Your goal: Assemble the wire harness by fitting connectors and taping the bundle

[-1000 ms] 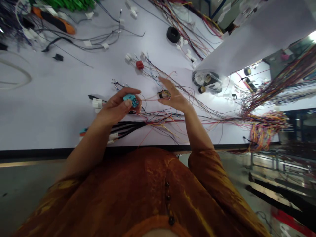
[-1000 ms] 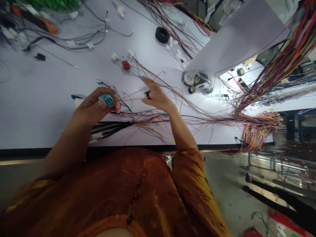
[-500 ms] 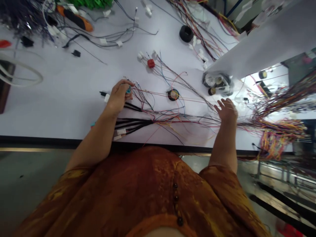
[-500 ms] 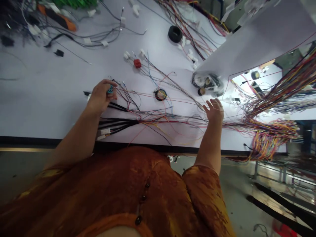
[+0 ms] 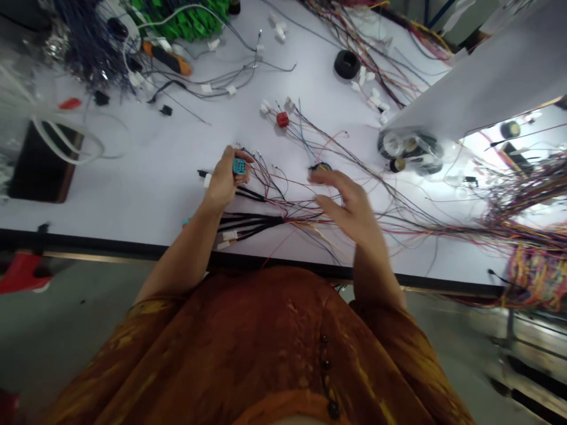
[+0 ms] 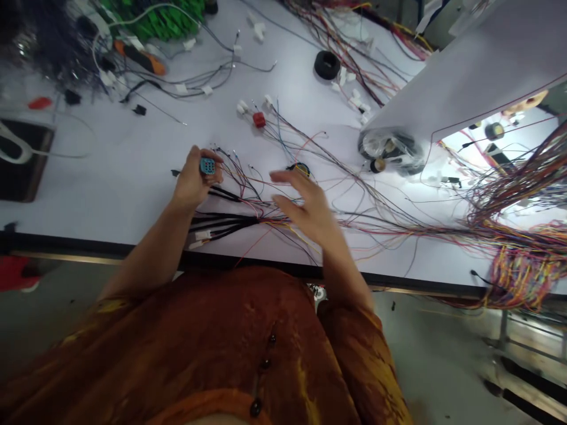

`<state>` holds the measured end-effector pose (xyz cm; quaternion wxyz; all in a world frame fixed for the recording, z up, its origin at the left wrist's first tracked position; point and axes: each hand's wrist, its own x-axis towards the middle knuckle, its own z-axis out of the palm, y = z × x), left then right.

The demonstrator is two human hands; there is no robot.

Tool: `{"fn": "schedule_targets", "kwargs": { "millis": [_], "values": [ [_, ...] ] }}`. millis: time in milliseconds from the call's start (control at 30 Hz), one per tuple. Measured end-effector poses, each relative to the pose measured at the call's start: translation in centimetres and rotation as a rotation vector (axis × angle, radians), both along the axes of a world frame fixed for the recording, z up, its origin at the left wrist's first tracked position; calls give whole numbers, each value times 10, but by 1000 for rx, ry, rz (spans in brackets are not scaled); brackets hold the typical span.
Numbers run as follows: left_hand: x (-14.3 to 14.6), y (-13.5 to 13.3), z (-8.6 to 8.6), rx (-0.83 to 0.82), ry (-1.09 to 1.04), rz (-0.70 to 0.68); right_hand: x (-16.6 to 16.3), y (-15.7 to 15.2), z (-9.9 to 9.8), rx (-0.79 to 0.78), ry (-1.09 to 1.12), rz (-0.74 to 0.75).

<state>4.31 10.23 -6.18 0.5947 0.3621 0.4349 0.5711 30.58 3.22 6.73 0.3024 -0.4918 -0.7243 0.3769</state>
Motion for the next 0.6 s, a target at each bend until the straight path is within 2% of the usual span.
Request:
{"fn": "schedule_targets", "kwargs": {
  "millis": [67,167,233,333,467,600],
  "values": [
    [-1,-5,2,22,26,-12,-40,20,-25,98,-82,3],
    [-4,-11,3,30,59,-40,-80,38,-61,21,-149,60],
    [-7,-13,1,29,35,-55,-92,38,-77,-4,-155,33],
    [-8,-13,-1,40,-25,-68,-95,29,-86,1,-89,-28],
    [-9,-13,-1,30,-24,-98,-92,22,-88,-27,37,-84],
    [-12,-16,4,61,-75,-143,-92,31,-86,-156,173,-199]
  ]
}}
